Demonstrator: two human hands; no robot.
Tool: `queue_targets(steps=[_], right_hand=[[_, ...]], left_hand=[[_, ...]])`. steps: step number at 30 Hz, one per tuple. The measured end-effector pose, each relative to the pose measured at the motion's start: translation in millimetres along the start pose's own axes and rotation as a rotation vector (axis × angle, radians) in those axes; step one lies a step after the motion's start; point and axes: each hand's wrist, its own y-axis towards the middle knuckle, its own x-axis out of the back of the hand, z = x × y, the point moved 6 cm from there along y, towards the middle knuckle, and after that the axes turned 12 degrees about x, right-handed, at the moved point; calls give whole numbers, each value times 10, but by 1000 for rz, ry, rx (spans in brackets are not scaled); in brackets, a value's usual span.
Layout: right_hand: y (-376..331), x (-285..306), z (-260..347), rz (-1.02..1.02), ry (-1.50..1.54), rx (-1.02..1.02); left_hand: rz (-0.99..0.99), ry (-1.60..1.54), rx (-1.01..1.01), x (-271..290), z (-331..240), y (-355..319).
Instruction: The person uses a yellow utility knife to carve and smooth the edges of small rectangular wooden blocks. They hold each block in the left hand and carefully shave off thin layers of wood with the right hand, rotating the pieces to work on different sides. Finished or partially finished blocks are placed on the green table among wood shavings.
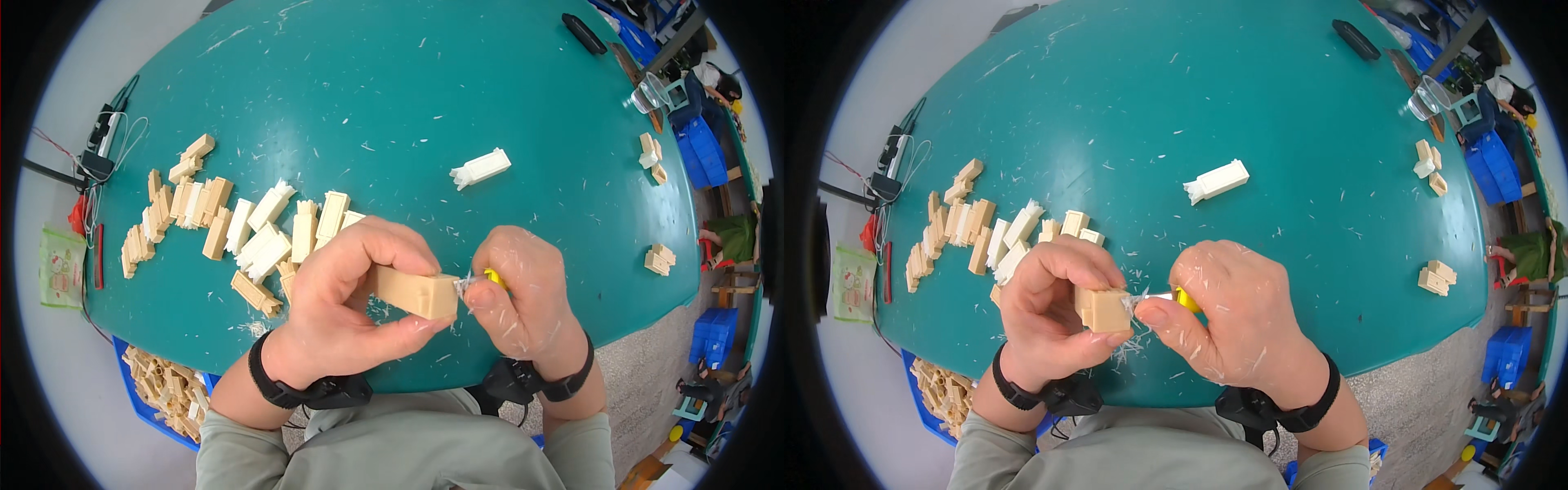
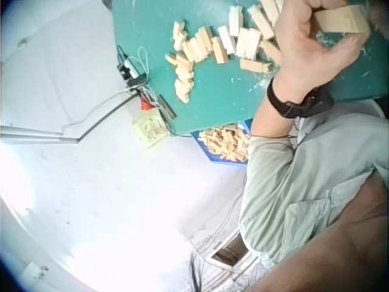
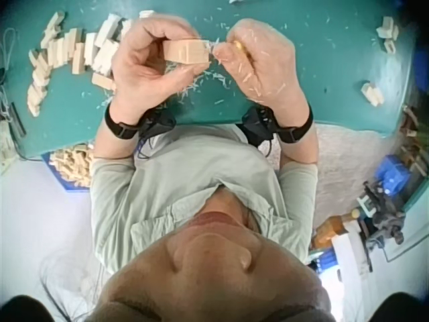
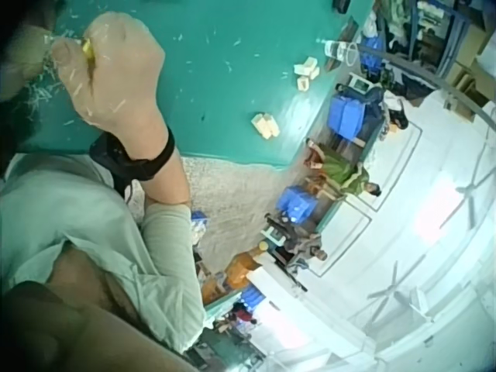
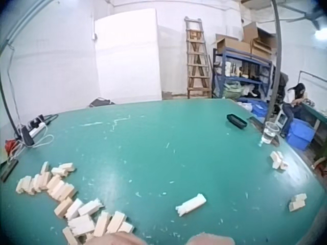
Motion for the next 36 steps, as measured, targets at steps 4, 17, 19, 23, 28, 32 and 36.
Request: queue_targets(steps=[4, 17, 19, 23, 28, 32, 36], right_hand=[[-14, 8, -39, -25, -22, -41], [-113, -102, -170, -43, 451, -379], [-83, -99, -176, -10, 404, -359], [-87, -104, -206, -91, 441, -411], [-107, -24, -205, -129, 355, -299], [-134, -15, -209, -264, 341, -293], [-125, -6, -167, -275, 356, -252]], left_hand=[[81, -34, 22, -33, -4, 0], [23, 249, -21, -59, 74, 76], [-21, 267, -34, -56, 52, 72], [-89, 55, 23, -47, 120, 9], [14, 83, -37, -35, 64, 22], [37, 83, -43, -22, 16, 37], [45, 18, -35, -32, -2, 25]])
